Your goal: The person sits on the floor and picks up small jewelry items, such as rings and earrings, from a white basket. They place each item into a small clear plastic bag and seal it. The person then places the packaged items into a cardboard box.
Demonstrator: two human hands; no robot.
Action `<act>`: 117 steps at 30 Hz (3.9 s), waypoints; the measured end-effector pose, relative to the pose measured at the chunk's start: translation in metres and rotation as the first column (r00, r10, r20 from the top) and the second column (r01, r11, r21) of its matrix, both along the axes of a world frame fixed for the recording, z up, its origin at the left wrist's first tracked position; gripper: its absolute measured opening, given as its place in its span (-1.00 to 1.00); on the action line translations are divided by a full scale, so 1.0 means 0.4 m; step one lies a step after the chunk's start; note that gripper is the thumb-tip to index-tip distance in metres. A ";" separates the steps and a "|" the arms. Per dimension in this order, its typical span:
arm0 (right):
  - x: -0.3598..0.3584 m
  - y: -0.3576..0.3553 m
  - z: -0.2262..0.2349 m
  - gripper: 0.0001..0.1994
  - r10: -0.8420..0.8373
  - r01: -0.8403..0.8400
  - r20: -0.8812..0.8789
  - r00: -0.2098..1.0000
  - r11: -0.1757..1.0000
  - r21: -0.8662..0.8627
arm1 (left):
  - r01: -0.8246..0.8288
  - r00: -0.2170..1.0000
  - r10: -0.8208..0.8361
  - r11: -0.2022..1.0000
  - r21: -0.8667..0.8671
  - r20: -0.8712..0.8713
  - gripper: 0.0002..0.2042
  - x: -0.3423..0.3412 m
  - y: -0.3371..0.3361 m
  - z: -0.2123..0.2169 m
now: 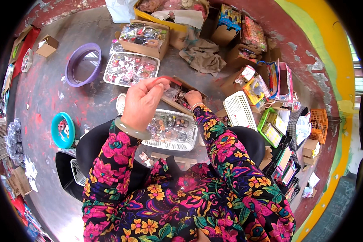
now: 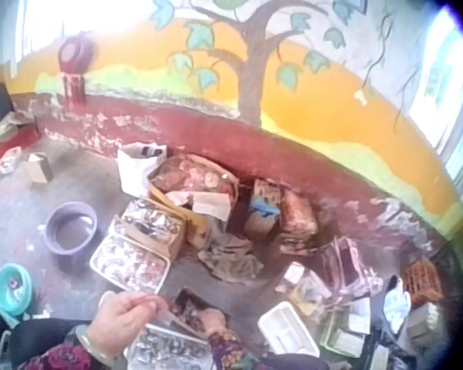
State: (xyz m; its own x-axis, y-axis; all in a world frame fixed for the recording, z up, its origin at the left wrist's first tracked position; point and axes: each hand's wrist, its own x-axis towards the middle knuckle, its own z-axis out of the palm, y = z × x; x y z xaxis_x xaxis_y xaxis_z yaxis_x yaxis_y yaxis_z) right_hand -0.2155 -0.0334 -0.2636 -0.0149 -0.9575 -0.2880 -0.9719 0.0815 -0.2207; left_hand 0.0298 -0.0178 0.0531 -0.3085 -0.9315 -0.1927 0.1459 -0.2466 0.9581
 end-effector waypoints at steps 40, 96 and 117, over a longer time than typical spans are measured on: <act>-0.008 0.008 0.391 -0.71 -0.552 0.278 0.816 0.170 0.821 0.498 | -0.042 0.999 0.044 0.997 -0.057 0.021 -0.83 -0.002 -0.044 -0.072; 0.023 0.091 0.284 -0.86 -0.517 0.464 0.777 -0.360 0.623 0.630 | 0.035 0.984 -0.013 0.992 -0.121 0.177 -0.84 -0.007 -0.060 -0.117; 0.083 0.035 0.831 -0.94 -0.326 0.042 0.932 -0.160 0.941 0.336 | 0.467 0.883 -0.345 0.713 -0.523 0.317 -0.80 -0.029 -0.020 -0.048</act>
State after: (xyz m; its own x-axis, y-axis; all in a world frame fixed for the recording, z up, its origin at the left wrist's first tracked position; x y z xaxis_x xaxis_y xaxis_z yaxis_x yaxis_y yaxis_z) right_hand -0.1822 -0.0195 0.0689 0.2464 -0.9226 -0.2966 0.3763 0.3732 -0.8480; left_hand 0.0181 -0.0260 0.0337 -0.6983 -0.6753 0.2374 -0.0297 0.3586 0.9330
